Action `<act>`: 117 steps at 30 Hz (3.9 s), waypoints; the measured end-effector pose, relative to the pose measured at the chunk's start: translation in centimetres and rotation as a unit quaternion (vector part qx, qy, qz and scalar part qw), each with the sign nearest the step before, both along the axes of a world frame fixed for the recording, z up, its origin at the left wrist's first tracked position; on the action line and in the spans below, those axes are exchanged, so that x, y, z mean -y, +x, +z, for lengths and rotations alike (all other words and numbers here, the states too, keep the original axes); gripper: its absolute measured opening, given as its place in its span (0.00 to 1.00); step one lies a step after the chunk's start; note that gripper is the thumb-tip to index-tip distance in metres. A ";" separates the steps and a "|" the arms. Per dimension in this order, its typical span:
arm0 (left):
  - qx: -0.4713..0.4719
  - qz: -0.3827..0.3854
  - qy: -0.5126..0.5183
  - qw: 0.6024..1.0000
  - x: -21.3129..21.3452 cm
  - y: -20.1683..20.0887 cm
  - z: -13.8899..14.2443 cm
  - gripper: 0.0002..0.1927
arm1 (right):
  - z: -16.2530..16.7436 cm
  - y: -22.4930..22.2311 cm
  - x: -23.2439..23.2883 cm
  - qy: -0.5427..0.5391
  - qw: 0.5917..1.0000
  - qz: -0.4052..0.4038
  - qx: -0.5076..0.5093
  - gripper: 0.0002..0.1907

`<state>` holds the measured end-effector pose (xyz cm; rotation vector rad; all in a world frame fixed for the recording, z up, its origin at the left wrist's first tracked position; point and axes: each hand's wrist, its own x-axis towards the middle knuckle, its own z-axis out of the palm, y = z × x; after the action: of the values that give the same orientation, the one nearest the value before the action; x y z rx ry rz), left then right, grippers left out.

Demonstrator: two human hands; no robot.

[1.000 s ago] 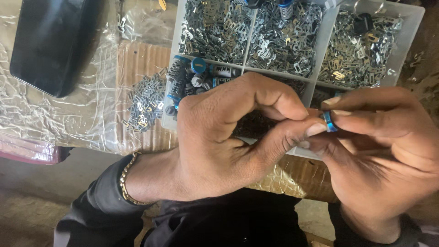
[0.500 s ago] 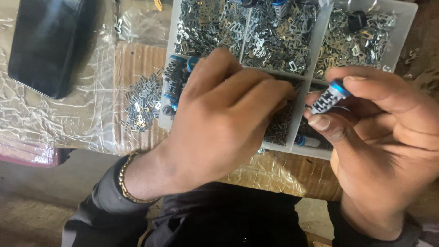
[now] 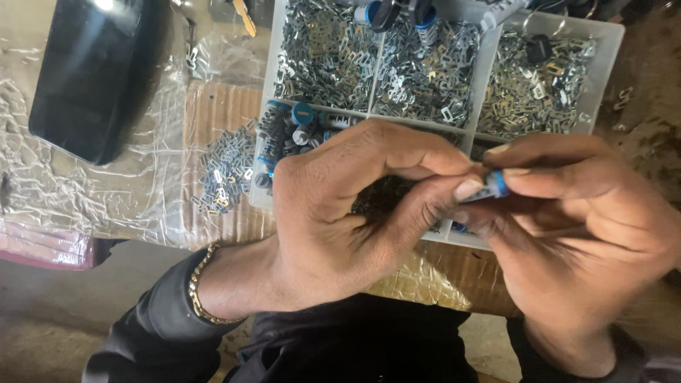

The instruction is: The person sits at a workshop table assembling small padlocks. They pick small metal lock components from a compartment organizer box, insert and press the parts into a padlock body by hand, and use a key to turn and test a lock before continuing with the next one.

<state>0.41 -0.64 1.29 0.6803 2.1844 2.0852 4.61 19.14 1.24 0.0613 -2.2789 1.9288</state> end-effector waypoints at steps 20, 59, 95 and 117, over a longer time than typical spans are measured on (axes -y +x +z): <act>-0.130 0.033 -0.171 0.976 0.3 -1.9 0.7 0.09 | -0.1 -0.5 0.2 -0.020 1.000 -0.017 -0.002 0.16; 0.034 -0.009 -0.004 0.999 0.4 0.2 -0.1 0.10 | 0.0 -0.4 -0.5 0.079 0.997 0.011 -0.004 0.14; 0.131 -0.050 0.063 0.988 0.6 -0.1 0.1 0.06 | -0.7 -0.6 -1.0 0.045 0.997 0.042 -0.036 0.15; 0.118 -0.063 0.033 0.990 0.8 -0.7 0.6 0.07 | -1.2 0.0 -1.4 0.062 0.997 0.043 -0.027 0.12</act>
<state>-0.32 -1.44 1.84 0.5287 1.9043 2.0645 4.63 20.56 0.02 0.2268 -2.3960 1.7986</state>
